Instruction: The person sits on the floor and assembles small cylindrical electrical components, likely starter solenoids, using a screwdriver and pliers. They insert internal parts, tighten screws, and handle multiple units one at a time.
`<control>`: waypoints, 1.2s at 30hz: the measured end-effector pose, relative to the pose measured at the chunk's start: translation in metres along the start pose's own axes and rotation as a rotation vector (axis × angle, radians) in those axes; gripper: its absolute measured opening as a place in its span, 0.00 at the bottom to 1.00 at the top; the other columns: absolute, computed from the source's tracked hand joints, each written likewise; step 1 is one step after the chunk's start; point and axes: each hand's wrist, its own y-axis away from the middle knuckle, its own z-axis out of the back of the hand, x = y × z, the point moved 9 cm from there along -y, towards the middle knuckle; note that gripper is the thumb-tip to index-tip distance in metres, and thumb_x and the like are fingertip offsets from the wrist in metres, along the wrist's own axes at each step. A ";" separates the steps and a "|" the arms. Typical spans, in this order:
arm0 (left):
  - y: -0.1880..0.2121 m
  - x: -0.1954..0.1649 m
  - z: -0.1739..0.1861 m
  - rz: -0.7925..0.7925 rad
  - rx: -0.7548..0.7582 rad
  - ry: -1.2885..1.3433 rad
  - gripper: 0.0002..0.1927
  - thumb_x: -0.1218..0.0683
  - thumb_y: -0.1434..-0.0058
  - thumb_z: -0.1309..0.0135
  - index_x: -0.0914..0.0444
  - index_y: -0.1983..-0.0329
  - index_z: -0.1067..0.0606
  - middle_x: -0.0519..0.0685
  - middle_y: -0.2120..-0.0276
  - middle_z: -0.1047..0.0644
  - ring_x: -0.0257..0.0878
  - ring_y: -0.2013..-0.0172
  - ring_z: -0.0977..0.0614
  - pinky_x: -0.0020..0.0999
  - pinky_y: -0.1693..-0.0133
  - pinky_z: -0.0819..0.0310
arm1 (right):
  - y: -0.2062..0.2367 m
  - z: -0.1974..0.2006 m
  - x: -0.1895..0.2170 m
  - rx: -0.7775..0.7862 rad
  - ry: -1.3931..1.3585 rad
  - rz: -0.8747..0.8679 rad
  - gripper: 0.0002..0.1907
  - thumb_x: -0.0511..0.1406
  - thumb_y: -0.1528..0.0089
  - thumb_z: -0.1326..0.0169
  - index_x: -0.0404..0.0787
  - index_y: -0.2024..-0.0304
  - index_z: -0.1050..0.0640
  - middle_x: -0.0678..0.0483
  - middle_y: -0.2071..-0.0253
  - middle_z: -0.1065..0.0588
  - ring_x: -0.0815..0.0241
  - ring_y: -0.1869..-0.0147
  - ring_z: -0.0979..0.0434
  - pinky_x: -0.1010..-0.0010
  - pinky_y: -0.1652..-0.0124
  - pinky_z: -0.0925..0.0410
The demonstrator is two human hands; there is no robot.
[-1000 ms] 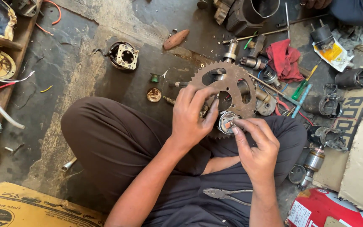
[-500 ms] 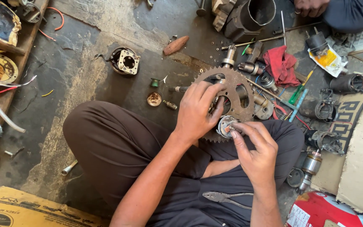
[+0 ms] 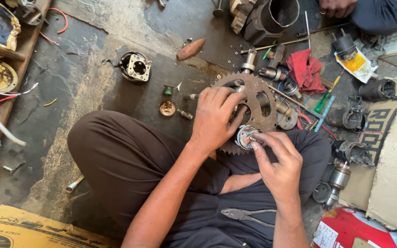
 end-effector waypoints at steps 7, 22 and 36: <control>0.003 0.000 0.015 0.073 -0.036 0.113 0.17 0.54 0.41 0.37 0.59 0.50 0.24 0.51 0.49 0.26 0.52 0.44 0.26 0.48 0.39 0.37 | 0.000 -0.001 -0.001 0.014 -0.002 -0.010 0.12 0.24 0.40 0.38 0.32 0.53 0.20 0.50 0.58 0.22 0.61 0.55 0.20 0.74 0.53 0.28; 0.027 -0.022 0.014 0.044 0.212 0.178 0.21 0.49 0.52 0.35 0.55 0.54 0.22 0.53 0.36 0.32 0.60 0.30 0.41 0.55 0.31 0.53 | 0.003 0.005 -0.004 0.004 -0.029 -0.020 0.14 0.24 0.41 0.37 0.32 0.53 0.20 0.51 0.58 0.23 0.62 0.55 0.20 0.74 0.53 0.28; 0.025 -0.018 0.010 0.064 0.228 0.150 0.20 0.50 0.55 0.36 0.53 0.56 0.22 0.51 0.37 0.31 0.63 0.30 0.42 0.59 0.33 0.53 | 0.007 -0.005 -0.048 -0.011 -0.232 -0.122 0.14 0.25 0.41 0.40 0.29 0.52 0.21 0.50 0.52 0.24 0.63 0.53 0.21 0.73 0.52 0.26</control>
